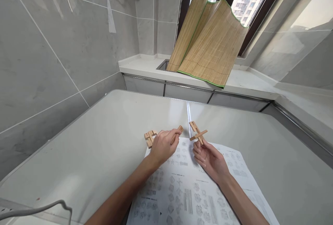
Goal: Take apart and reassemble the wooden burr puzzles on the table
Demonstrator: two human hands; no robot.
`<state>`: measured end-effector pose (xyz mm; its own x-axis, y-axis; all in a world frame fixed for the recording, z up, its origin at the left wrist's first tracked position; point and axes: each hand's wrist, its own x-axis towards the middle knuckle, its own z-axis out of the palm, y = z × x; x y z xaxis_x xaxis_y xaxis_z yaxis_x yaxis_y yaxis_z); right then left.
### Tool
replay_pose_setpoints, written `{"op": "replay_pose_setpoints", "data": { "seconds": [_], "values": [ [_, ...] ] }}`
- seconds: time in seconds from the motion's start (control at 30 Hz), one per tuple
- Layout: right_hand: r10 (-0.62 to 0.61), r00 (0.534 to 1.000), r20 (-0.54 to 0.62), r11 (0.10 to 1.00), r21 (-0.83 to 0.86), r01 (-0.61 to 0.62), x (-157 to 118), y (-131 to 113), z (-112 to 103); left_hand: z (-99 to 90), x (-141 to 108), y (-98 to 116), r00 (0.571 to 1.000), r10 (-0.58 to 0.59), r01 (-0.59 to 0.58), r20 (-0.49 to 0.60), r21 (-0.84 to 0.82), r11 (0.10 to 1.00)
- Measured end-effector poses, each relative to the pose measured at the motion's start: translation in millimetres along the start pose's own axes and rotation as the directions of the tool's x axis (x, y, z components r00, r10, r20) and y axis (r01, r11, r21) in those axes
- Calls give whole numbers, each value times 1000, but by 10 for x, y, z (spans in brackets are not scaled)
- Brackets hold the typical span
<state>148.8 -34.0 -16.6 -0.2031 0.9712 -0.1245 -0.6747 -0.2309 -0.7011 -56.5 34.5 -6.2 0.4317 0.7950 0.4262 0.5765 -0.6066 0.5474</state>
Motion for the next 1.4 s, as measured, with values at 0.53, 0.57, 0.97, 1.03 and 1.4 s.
{"op": "replay_pose_setpoints", "data": {
  "seconds": [0.53, 0.57, 0.97, 1.03, 1.4],
  "values": [
    [28, 999, 22, 997, -76, -26, -14, 18, -11, 82, -51, -38, 993, 100, -110, 57, 223, 969],
    [28, 999, 24, 997, -75, -27, -15, 18, -13, 88, -54, -43, 993, 99, -110, 59, 223, 969],
    [53, 998, 25, 993, -106, -50, -25, 27, 16, 92, -55, -98, 999, 53, -49, -2, 349, 936],
    [53, 998, 29, 993, -110, -49, -27, 23, 19, 88, -54, -98, 998, 56, -46, -16, 356, 933],
    [56, 996, 66, 983, -176, -44, -30, 19, 42, 27, -45, 15, 980, 150, -106, -131, 295, 950]
  ]
}}
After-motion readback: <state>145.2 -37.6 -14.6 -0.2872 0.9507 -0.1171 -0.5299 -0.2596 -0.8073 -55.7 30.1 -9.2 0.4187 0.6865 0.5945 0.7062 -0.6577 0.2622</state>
